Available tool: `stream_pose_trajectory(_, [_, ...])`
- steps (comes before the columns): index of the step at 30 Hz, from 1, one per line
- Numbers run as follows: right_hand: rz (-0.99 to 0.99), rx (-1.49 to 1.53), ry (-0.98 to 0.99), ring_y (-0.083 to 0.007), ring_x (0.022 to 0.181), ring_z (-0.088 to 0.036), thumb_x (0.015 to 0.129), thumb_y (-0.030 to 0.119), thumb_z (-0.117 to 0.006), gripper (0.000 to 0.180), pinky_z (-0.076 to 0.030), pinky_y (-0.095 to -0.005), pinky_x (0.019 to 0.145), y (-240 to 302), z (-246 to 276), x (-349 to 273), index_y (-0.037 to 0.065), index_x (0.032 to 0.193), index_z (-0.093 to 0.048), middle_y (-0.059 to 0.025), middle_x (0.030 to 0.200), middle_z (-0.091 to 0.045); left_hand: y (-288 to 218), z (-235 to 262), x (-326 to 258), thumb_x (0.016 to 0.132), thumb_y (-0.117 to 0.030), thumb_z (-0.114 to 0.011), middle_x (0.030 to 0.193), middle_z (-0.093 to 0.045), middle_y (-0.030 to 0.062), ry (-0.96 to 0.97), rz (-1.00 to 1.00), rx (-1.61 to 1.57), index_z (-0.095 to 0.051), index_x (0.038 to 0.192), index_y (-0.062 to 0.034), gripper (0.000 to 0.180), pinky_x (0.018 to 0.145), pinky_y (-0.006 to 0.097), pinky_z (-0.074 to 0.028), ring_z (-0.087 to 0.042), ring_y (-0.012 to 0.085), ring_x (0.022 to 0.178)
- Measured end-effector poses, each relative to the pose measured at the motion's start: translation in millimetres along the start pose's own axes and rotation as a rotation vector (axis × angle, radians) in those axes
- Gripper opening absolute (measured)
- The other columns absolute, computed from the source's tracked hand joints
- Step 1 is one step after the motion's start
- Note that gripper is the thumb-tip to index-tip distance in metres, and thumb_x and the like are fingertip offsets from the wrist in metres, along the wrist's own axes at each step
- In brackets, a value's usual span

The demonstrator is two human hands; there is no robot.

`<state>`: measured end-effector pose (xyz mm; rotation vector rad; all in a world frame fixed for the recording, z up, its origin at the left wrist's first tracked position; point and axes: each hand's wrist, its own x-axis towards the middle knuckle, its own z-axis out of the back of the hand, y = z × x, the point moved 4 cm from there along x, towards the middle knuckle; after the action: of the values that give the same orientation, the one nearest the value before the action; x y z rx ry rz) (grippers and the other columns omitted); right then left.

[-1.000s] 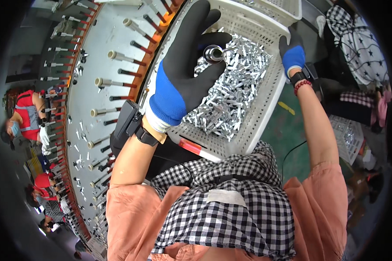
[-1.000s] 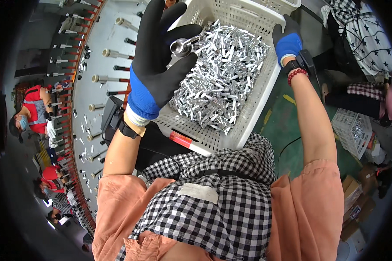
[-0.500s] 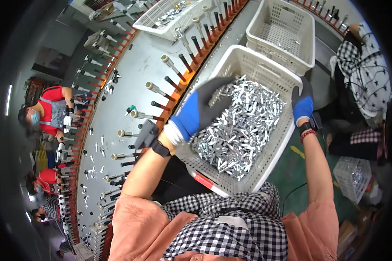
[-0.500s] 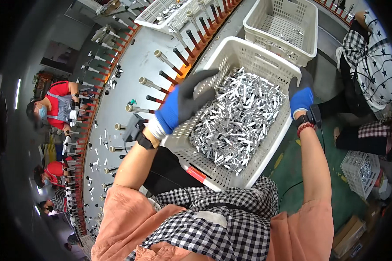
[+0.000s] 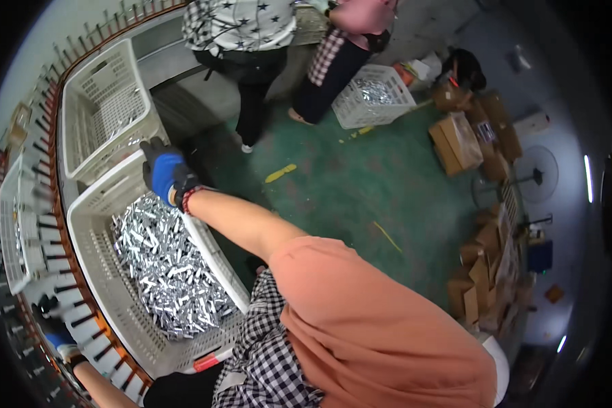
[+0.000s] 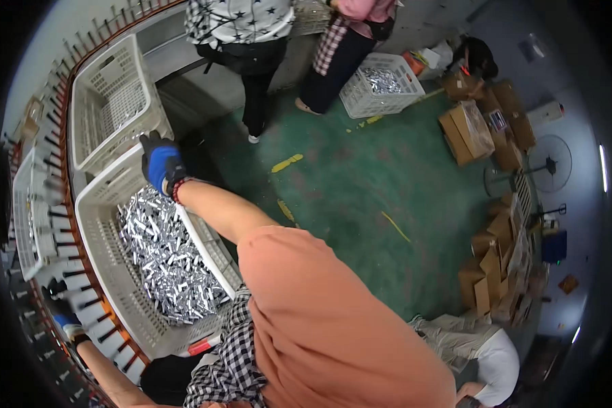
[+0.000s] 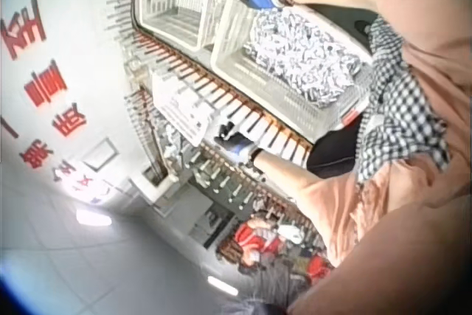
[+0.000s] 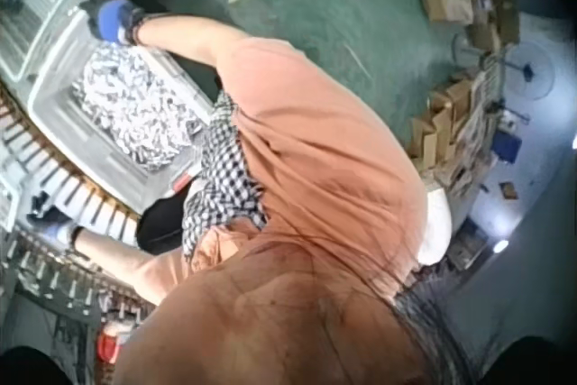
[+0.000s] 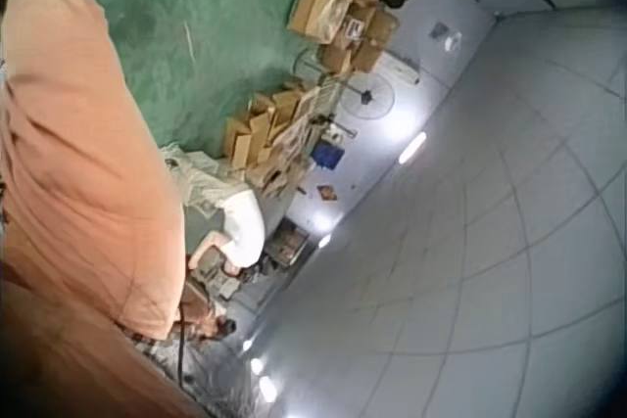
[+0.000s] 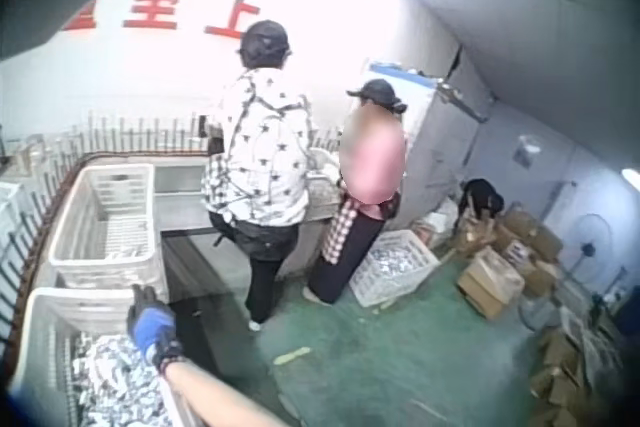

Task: Sorting and placing small metal components into holders on a production line.

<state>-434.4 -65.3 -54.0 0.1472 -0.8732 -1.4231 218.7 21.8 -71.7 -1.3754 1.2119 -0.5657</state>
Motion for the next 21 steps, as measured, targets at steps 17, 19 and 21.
stream_pose_trajectory(17, [-0.082,-0.045,-0.061,-0.0442,0.097,-0.067,0.080,0.015,-0.069,0.054,-0.053,-0.0542,0.084,-16,5,-6,0.002,0.133,-0.066,-0.0292,0.125,-0.066,5,-105,-130,0.110,-0.026,-0.053,0.071,-0.061,0.0031,0.172,-0.330,1.307,-0.072,0.127,0.0002,0.036,0.052,0.029,-0.042,-0.052,0.0113,0.058])
stream_pose_trajectory(19, [-0.050,0.000,-0.068,-0.0441,0.095,-0.067,0.081,0.015,-0.068,0.055,-0.053,-0.0539,0.083,11,-7,-5,0.002,0.134,-0.066,-0.0296,0.127,-0.066,3,-198,-210,0.108,-0.031,-0.061,0.106,-0.074,0.0125,0.685,-0.053,1.259,-0.066,0.124,0.0042,0.039,0.089,0.035,-0.056,-0.072,0.0242,0.105])
stream_pose_trajectory(21, [-0.018,-0.033,-0.086,-0.0439,0.093,-0.067,0.081,0.015,-0.067,0.056,-0.052,-0.0534,0.083,4,-8,-7,0.003,0.136,-0.065,-0.0304,0.130,-0.065,-19,-308,-285,0.109,-0.031,-0.057,0.147,-0.060,0.0186,0.743,-0.051,1.191,-0.056,0.146,0.0017,0.049,0.119,0.041,-0.036,-0.053,0.0286,0.139])
